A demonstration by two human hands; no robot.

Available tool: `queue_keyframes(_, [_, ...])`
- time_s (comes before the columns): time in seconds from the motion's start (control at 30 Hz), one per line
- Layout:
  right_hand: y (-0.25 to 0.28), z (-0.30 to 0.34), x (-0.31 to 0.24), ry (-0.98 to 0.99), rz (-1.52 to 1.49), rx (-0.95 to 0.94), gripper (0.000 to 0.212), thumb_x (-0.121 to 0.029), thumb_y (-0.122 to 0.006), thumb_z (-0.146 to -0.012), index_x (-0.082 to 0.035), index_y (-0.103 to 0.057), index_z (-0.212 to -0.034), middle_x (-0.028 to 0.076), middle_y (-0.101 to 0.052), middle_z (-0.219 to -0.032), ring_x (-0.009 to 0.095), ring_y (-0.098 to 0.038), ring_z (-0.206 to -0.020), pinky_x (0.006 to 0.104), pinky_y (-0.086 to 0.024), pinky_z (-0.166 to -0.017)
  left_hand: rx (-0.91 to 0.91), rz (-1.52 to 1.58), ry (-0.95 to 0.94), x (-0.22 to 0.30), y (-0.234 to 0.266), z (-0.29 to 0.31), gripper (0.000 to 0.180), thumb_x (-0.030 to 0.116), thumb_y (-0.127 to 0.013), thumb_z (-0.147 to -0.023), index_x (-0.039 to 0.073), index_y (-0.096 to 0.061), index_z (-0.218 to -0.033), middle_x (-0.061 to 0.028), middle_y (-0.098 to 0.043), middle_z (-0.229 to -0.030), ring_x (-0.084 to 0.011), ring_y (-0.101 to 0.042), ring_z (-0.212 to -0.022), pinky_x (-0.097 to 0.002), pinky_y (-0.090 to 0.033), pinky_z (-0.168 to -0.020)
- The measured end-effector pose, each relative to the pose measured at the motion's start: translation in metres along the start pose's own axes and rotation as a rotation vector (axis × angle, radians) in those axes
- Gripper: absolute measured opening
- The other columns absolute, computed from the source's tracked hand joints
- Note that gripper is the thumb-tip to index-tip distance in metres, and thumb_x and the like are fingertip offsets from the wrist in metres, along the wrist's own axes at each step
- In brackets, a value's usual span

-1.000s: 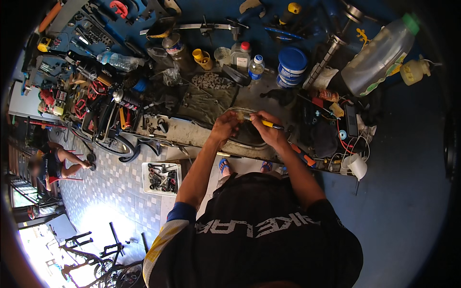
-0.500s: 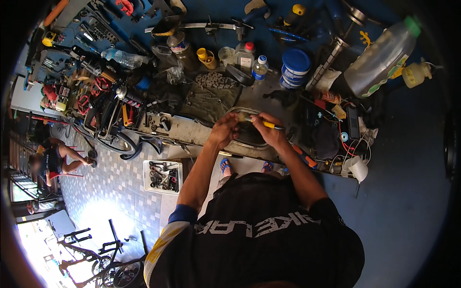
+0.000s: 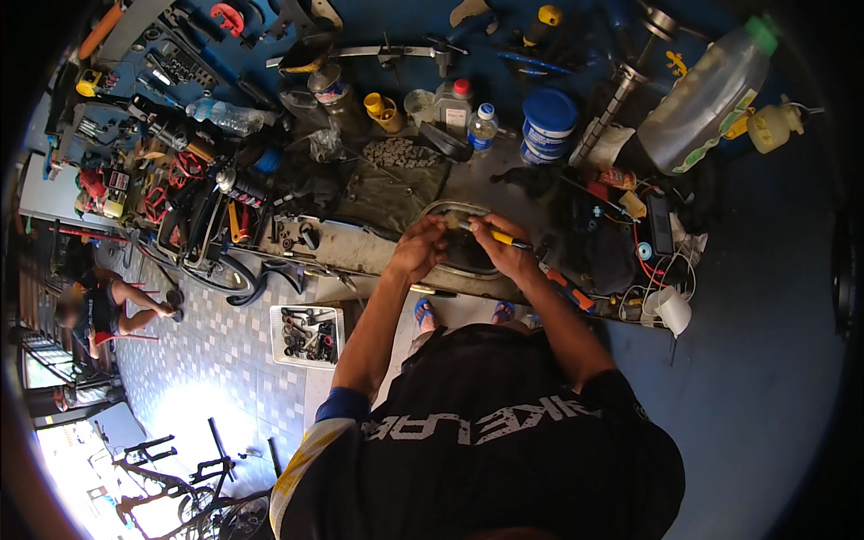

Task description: The person cleans a bicycle chain by hand and with a brush, scrubbing it over a metal tray to collect debris. They repeatedly dip the brush into a container and scrub the chain, then place the cleaned chain on the workbench.

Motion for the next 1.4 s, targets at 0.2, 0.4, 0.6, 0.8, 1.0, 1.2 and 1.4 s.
queue_keyframes(0.2, [0.022,0.009,0.006,-0.166,0.043,0.006,0.023,-0.027,-0.068,-0.101,-0.005,-0.072,-0.105,0.008,-0.07,-0.078,0.013,-0.068,-0.072,0.0297,-0.053,-0.067,0.006,-0.046,-0.058,0.0,0.005,-0.001,0.007,0.013,-0.063,-0.104,0.011,-0.06,-0.111,-0.0041,-0.067,-0.106,-0.0128,-0.062,-0.077,-0.0298,-0.052,-0.062])
queue_keyframes(0.4, [0.023,0.029,0.03,-0.022,0.134,-0.048,0.03,-0.028,-0.073,-0.097,-0.005,-0.069,-0.115,0.011,-0.072,-0.084,0.021,-0.071,-0.075,0.0333,-0.054,-0.07,0.029,-0.165,-0.255,-0.006,0.004,-0.01,0.016,0.006,-0.064,-0.1,0.003,-0.057,-0.114,-0.0153,-0.072,-0.108,-0.0203,-0.073,-0.089,-0.0331,-0.062,-0.07])
queue_keyframes(0.6, [0.037,0.035,0.03,0.174,0.557,-0.146,0.036,-0.028,-0.079,-0.088,-0.005,-0.062,-0.11,0.016,-0.071,-0.092,0.037,-0.07,-0.087,0.0438,-0.055,-0.075,0.082,-0.297,-0.342,-0.008,0.0,-0.014,0.029,-0.001,-0.067,-0.095,0.002,-0.053,-0.121,-0.0169,-0.073,-0.106,-0.0198,-0.073,-0.086,-0.0323,-0.063,-0.071])
queue_keyframes(0.8, [0.03,0.025,0.031,0.142,0.344,-0.037,0.034,-0.026,-0.08,-0.086,-0.005,-0.064,-0.106,0.016,-0.071,-0.09,0.035,-0.07,-0.084,0.0425,-0.054,-0.073,0.098,-0.396,-0.357,-0.01,0.004,-0.015,0.041,-0.001,-0.069,-0.095,-0.001,-0.049,-0.13,-0.0168,-0.073,-0.102,-0.019,-0.072,-0.084,-0.0315,-0.063,-0.069])
queue_keyframes(1.0, [0.031,0.019,0.031,0.055,0.407,-0.043,0.029,-0.03,-0.077,-0.091,-0.005,-0.067,-0.102,0.015,-0.07,-0.085,0.031,-0.072,-0.08,0.0399,-0.054,-0.07,0.111,-0.408,-0.369,-0.01,0.009,-0.013,0.042,-0.001,-0.069,-0.094,-0.002,-0.049,-0.132,-0.0175,-0.073,-0.102,-0.0192,-0.072,-0.084,-0.0311,-0.062,-0.07])
queue_keyframes(1.2, [-0.004,-0.001,-0.01,-0.274,-0.232,-0.018,0.03,-0.033,-0.067,-0.101,-0.004,-0.066,-0.095,0.008,-0.067,-0.076,0.016,-0.069,-0.072,0.0353,-0.05,-0.061,0.109,-0.502,-0.44,-0.018,0.006,-0.014,0.041,-0.003,-0.068,-0.094,-0.003,-0.05,-0.131,-0.016,-0.073,-0.099,-0.0194,-0.073,-0.086,-0.0319,-0.063,-0.072])
queue_keyframes(1.4, [-0.003,-0.006,-0.033,-0.075,0.169,0.038,0.034,-0.032,-0.067,-0.101,-0.003,-0.061,-0.085,0.015,-0.061,-0.072,0.023,-0.062,-0.064,0.0372,-0.049,-0.062,0.167,-0.505,-0.473,-0.007,-0.005,-0.005,0.042,-0.009,-0.06,-0.092,-0.003,-0.053,-0.133,-0.0148,-0.073,-0.095,-0.0198,-0.074,-0.086,-0.033,-0.064,-0.072])
Point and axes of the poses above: each hand's wrist, its own z-axis away from the middle knuckle, its own y-axis out of the back of the hand, x = y × z, the point moved 1 cm from there along -z, towards the middle knuckle
